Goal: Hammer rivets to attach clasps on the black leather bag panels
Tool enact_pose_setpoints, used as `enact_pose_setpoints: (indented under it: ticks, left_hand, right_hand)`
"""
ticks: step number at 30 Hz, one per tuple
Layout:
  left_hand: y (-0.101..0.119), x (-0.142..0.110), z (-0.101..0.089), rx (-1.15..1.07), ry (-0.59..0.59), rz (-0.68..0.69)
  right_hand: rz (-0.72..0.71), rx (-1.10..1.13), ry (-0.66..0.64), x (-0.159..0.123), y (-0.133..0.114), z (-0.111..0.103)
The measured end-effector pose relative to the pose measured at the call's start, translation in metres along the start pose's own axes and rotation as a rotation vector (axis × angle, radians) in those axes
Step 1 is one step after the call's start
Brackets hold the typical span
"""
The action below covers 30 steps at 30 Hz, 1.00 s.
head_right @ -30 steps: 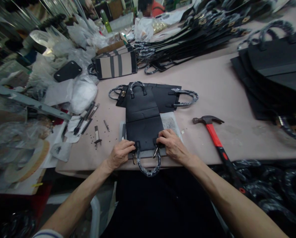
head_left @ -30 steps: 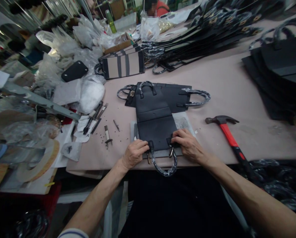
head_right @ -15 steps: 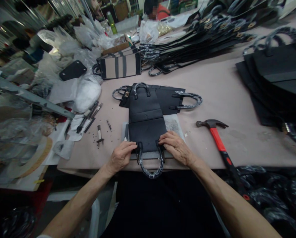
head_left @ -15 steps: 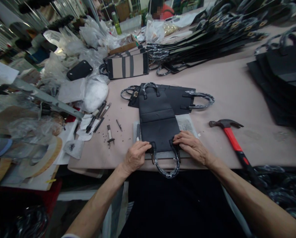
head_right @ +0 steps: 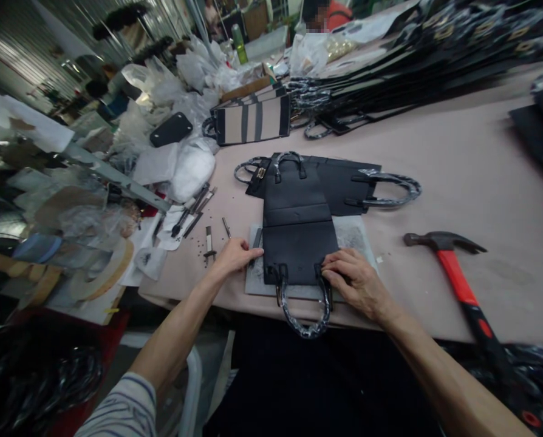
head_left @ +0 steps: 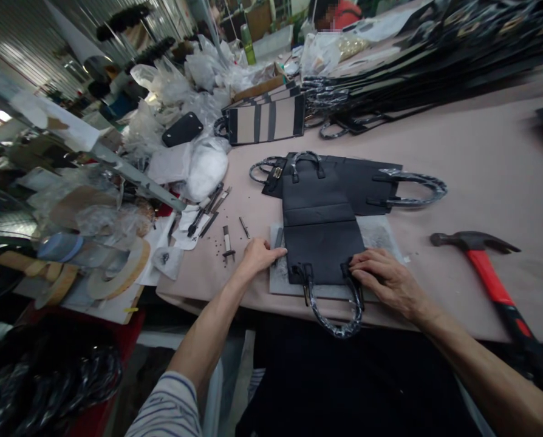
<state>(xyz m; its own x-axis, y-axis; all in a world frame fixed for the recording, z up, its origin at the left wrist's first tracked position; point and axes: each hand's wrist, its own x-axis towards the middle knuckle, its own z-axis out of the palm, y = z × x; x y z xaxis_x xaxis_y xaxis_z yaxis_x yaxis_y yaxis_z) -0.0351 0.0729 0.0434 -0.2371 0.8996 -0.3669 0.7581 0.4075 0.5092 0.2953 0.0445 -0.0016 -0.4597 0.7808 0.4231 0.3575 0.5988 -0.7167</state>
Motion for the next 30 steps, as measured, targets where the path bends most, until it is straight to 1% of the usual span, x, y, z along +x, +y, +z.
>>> enact_pose_setpoints:
  ticks: [3,4,8,13,15,18,20,23,26,30]
  left_hand:
    - [0.001,0.003,-0.002,-0.069,-0.083,-0.101]
    - [-0.001,0.005,-0.004,-0.108,-0.101,-0.115]
    - [-0.015,0.008,-0.008,-0.251,-0.126,-0.074]
    - [-0.028,0.001,-0.011,-0.448,-0.160,-0.132]
    - [-0.030,-0.006,-0.014,-0.576,-0.174,-0.157]
    - [-0.032,-0.016,-0.021,-0.894,-0.200,-0.183]
    - [-0.034,-0.023,-0.023,-1.090,-0.233,-0.171]
    - [-0.036,-0.031,-0.021,-1.274,-0.292,-0.132]
    - [-0.034,-0.035,-0.014,-1.375,-0.328,-0.088]
    - [-0.028,-0.039,-0.007,-1.422,-0.361,-0.019]
  right_hand:
    - [-0.004,-0.006,0.014,0.002,-0.003,-0.001]
    - [-0.004,-0.008,0.018,0.002,-0.004,-0.001]
    - [-0.004,-0.013,0.025,0.002,-0.003,0.000]
    - [-0.015,-0.002,0.019,0.001,0.001,0.000]
    - [-0.022,-0.002,0.017,0.000,0.003,0.001]
    - [-0.021,-0.002,0.018,0.000,0.004,0.002]
    - [-0.017,0.000,0.023,-0.001,0.005,0.002]
    - [-0.011,0.005,0.023,-0.001,0.004,0.002]
    - [-0.002,0.006,0.017,0.000,0.003,0.002]
    - [-0.001,0.004,0.019,0.000,0.002,0.002]
